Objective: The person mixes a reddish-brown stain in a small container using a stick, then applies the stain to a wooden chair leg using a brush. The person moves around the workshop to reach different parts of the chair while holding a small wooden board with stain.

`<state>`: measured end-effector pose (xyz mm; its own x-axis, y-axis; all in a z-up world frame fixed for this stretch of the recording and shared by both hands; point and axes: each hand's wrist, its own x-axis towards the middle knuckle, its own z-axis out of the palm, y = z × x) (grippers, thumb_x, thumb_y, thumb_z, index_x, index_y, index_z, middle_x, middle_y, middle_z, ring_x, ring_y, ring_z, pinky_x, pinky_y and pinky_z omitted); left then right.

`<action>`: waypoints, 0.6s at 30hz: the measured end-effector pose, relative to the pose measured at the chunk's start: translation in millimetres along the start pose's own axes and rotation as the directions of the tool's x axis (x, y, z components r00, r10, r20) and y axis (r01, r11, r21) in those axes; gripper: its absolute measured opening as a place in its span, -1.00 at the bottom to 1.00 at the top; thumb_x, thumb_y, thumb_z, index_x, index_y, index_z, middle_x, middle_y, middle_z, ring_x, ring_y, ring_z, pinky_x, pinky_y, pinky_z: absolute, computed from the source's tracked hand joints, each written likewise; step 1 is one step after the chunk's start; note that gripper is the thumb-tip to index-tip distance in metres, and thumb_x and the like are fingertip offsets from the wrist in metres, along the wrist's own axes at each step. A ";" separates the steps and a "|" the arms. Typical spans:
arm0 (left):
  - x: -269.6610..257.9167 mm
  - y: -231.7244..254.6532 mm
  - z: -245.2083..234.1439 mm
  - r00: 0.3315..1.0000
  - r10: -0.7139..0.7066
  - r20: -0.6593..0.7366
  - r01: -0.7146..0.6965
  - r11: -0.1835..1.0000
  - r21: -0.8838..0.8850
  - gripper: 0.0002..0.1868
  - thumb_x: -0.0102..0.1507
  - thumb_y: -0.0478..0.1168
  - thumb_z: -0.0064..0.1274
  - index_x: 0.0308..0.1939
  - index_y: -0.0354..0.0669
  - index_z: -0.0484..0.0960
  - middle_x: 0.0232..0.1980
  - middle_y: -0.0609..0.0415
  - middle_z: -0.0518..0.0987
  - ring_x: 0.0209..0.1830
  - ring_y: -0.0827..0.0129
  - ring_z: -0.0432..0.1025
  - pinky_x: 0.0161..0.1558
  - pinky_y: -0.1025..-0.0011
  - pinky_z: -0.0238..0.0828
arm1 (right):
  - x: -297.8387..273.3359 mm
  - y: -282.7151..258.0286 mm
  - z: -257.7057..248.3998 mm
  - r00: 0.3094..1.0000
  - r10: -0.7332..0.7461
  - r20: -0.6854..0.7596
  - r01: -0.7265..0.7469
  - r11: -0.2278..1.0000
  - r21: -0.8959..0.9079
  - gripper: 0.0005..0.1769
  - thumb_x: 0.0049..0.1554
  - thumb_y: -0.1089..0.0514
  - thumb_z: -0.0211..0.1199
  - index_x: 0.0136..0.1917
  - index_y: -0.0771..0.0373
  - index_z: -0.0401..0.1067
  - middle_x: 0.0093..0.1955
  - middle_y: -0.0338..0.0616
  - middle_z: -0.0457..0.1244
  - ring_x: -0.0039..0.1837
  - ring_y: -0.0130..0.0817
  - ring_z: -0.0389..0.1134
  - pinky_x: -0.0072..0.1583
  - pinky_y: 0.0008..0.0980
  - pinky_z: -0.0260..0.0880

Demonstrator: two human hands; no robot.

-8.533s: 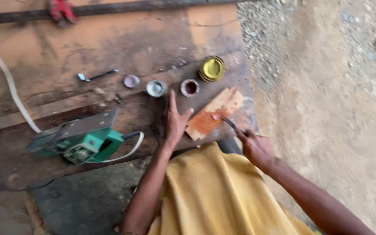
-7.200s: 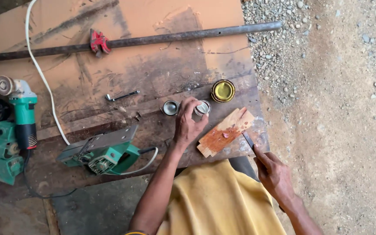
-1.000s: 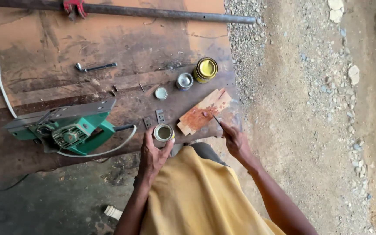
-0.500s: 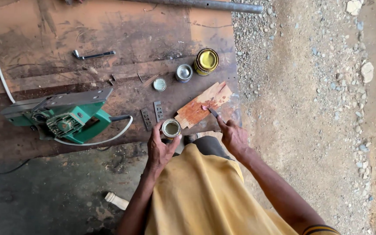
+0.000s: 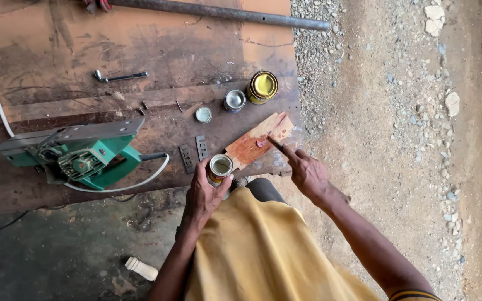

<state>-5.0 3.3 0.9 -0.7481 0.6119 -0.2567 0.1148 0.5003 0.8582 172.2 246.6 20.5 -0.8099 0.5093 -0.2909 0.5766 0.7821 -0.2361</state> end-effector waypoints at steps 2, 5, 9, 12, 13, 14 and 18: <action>-0.2 3.2 -1.0 0.999 -0.034 0.024 0.034 0.999 0.009 -0.22 0.16 0.07 0.29 0.31 -0.18 0.31 0.19 -0.23 0.53 0.17 -0.07 0.48 0.12 0.09 0.43 | -0.6 -0.4 10.4 1.000 -0.005 0.004 0.005 1.000 -0.010 -0.43 0.22 0.23 0.02 0.48 -0.06 0.26 -0.16 -0.05 0.29 -0.27 -0.01 0.35 -0.31 -0.04 0.31; 2.1 2.5 -0.4 0.997 -0.064 0.037 0.063 0.998 0.016 -0.20 0.15 0.10 0.28 0.32 -0.18 0.29 0.18 -0.24 0.54 0.17 -0.06 0.49 0.12 0.10 0.45 | 0.8 11.4 35.1 1.000 -0.017 -0.003 0.017 0.998 -0.067 -0.39 0.18 0.29 0.01 0.48 -0.04 0.27 -0.14 -0.07 0.30 -0.25 -0.07 0.36 -0.30 -0.06 0.32; 1.0 -4.0 -0.4 0.999 -0.037 0.039 0.037 0.999 -0.014 -0.21 0.16 0.07 0.29 0.31 -0.20 0.30 0.19 -0.27 0.53 0.17 -0.07 0.48 0.11 0.09 0.43 | -4.1 -0.8 29.7 0.999 -0.037 0.020 0.039 0.991 -0.131 -0.32 0.13 0.34 0.01 0.50 0.01 0.26 -0.10 -0.09 0.32 -0.24 -0.12 0.38 -0.29 -0.08 0.32; 1.5 -10.5 2.6 1.000 0.011 0.020 -0.010 0.999 -0.040 -0.22 0.16 0.06 0.29 0.31 -0.21 0.30 0.18 -0.27 0.54 0.16 -0.05 0.49 0.12 0.11 0.45 | -5.9 -4.0 28.9 0.998 -0.042 0.044 0.050 0.979 -0.195 -0.31 0.11 0.30 0.02 0.51 0.02 0.26 -0.09 -0.09 0.32 -0.17 -0.13 0.38 -0.24 -0.08 0.33; 1.5 -11.2 3.0 1.000 0.012 0.013 -0.012 0.999 -0.036 -0.22 0.16 0.05 0.30 0.31 -0.21 0.30 0.17 -0.27 0.54 0.16 -0.05 0.49 0.11 0.11 0.45 | -5.6 -2.4 29.7 0.998 -0.052 0.037 0.059 0.973 -0.225 -0.31 0.11 0.29 0.03 0.51 0.01 0.27 -0.09 -0.09 0.32 -0.13 -0.12 0.36 -0.18 -0.07 0.34; 1.5 -11.9 3.4 1.000 0.014 0.006 -0.014 0.999 -0.033 -0.21 0.15 0.04 0.31 0.31 -0.21 0.30 0.17 -0.26 0.54 0.15 -0.05 0.49 0.11 0.11 0.45 | -5.1 -0.8 30.5 0.998 -0.062 0.029 0.067 0.965 -0.253 -0.31 0.11 0.28 0.04 0.51 -0.01 0.27 -0.09 -0.08 0.31 -0.08 -0.12 0.35 -0.12 -0.06 0.35; 3.2 -17.4 3.6 1.000 0.025 0.001 -0.025 0.997 -0.078 -0.24 0.15 0.03 0.30 0.30 -0.20 0.32 0.15 -0.23 0.56 0.14 -0.02 0.51 0.11 0.12 0.46 | -4.0 -4.6 23.1 0.997 -0.073 0.027 0.078 0.963 -0.257 -0.30 0.09 0.30 0.04 0.49 -0.05 0.28 -0.03 -0.05 0.29 -0.03 -0.10 0.31 -0.08 -0.05 0.36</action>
<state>-7.0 -1.2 -16.4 -0.7443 0.6251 -0.2352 0.0825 0.4355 0.8964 175.2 232.7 1.4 -0.8467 0.4407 -0.2980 0.4650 0.8852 -0.0120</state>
